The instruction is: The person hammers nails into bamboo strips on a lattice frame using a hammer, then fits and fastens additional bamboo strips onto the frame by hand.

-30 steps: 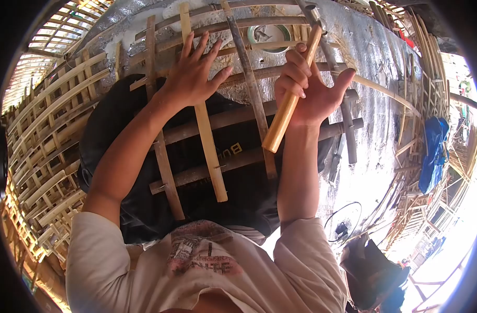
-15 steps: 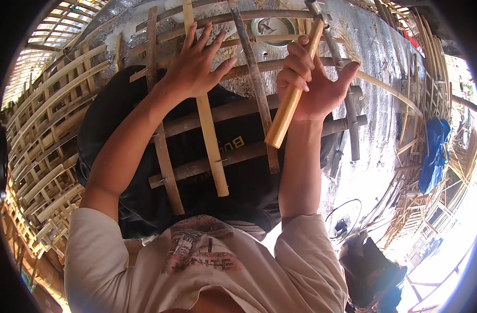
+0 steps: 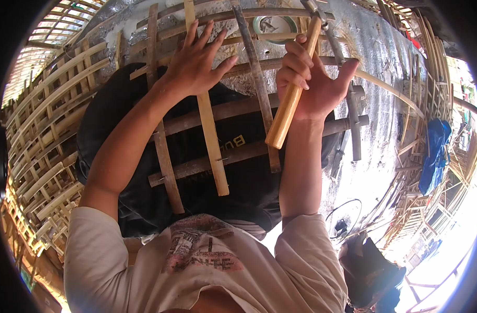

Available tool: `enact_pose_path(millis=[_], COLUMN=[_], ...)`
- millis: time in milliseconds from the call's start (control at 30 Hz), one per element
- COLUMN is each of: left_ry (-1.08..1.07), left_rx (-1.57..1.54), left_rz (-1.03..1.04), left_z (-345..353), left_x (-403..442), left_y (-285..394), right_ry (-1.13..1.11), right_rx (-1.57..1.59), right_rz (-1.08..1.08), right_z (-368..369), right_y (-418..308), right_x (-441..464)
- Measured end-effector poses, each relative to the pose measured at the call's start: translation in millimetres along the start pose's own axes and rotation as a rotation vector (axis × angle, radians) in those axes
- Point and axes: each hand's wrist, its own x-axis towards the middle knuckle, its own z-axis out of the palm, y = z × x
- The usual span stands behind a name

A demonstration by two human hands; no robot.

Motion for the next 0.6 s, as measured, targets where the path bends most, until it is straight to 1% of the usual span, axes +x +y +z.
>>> enact_pose_path(millis=[600], left_ry=[0.012], left_rx=[-0.012], left_rz=[-0.005], left_z=[0.4], left_x=[0.7], left_y=[1.0], right_ry=[0.013], right_rx=[-0.008], right_rz=[0.013], right_z=[1.9], right_y=[3.1], right_x=[0.9])
